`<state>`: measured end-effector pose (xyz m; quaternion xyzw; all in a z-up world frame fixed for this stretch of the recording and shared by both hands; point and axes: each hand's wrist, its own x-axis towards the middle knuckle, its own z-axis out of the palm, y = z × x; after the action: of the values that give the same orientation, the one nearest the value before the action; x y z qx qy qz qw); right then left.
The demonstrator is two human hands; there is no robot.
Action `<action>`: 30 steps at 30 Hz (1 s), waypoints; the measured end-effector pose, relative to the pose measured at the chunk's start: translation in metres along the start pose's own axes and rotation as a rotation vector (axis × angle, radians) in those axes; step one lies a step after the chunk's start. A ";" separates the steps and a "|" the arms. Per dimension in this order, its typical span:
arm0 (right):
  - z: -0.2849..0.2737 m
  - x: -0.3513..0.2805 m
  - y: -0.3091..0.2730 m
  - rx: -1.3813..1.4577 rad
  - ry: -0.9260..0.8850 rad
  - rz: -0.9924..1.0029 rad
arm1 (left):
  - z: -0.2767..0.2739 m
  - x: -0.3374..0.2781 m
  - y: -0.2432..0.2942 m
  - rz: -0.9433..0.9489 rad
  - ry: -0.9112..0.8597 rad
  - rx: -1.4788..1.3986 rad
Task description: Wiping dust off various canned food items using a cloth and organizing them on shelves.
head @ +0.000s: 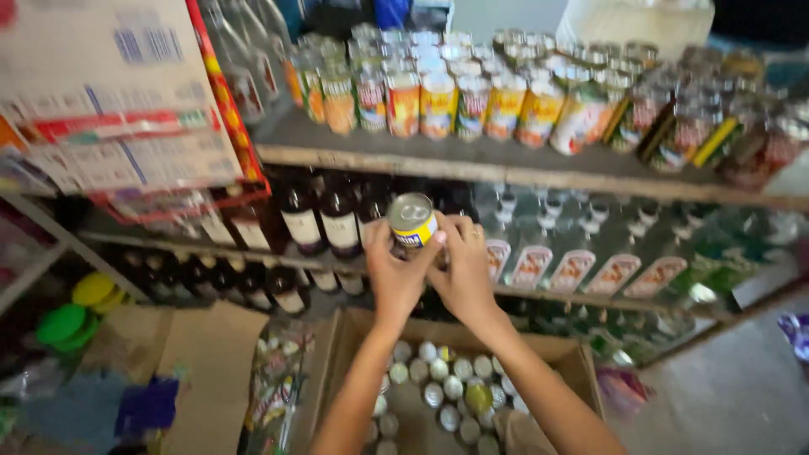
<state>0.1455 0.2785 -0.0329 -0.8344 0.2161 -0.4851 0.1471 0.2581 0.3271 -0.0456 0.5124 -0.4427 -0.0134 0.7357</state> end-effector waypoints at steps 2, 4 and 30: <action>0.007 0.054 -0.007 0.051 0.009 0.005 | -0.011 0.050 -0.004 0.084 -0.011 -0.019; 0.024 0.096 -0.008 0.106 0.011 0.021 | -0.025 0.090 -0.005 0.155 -0.027 -0.032; 0.156 0.192 0.017 0.413 -0.252 -0.015 | -0.073 0.238 -0.100 0.054 0.196 0.543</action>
<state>0.3617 0.1725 0.0270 -0.8423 0.0861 -0.4119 0.3367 0.4945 0.2213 0.0237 0.6775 -0.3705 0.1748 0.6109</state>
